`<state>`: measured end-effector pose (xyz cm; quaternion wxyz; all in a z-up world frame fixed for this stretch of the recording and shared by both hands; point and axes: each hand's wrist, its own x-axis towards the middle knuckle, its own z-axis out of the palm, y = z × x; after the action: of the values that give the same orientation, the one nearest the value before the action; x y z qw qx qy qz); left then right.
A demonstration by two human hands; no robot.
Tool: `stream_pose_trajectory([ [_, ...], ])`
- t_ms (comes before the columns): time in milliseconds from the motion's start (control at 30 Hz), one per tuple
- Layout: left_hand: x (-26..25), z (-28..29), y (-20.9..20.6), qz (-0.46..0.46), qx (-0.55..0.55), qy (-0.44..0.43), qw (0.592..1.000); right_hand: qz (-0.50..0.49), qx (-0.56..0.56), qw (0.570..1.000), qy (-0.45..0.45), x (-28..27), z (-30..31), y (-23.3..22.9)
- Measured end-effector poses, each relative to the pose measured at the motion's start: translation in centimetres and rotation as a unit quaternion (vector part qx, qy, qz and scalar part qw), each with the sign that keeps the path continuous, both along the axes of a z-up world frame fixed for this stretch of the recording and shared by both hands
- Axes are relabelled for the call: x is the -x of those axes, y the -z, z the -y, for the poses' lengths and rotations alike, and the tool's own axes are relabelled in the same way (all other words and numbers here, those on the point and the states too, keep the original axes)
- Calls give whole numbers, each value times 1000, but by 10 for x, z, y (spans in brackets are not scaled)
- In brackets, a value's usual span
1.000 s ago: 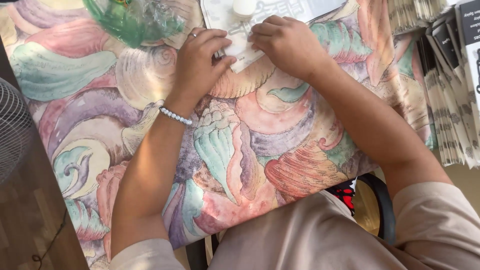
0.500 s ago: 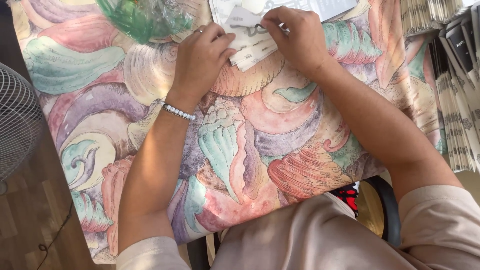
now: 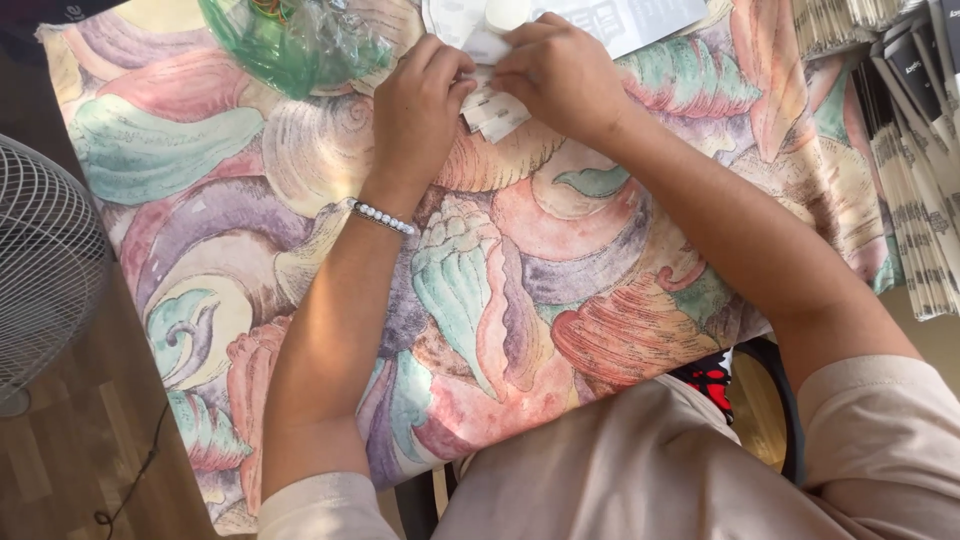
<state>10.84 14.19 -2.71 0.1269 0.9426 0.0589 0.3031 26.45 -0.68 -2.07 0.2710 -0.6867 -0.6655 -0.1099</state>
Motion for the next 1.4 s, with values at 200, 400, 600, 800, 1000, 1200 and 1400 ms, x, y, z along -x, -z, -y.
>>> stream_pose_trajectory([
  [200,10,0,-9,10,124,-14,992,-186,-15,982,37,1,-2,2],
  [400,6,0,-2,-15,130,-23,991,-254,-32,966,44,2,-1,4],
  [600,1,-6,9,-3,133,-24,991,-264,-44,963,38,7,1,3],
  [800,2,-5,0,44,163,-11,986,-330,-28,940,83,12,2,-2],
  [1000,0,-9,3,76,89,-19,993,-362,-46,926,102,10,1,0],
  [1200,3,-7,-1,-1,17,34,999,-289,-85,952,58,2,-1,8],
  [1400,-1,-4,0,-1,1,-9,1000,-181,-72,980,29,1,-1,12],
])
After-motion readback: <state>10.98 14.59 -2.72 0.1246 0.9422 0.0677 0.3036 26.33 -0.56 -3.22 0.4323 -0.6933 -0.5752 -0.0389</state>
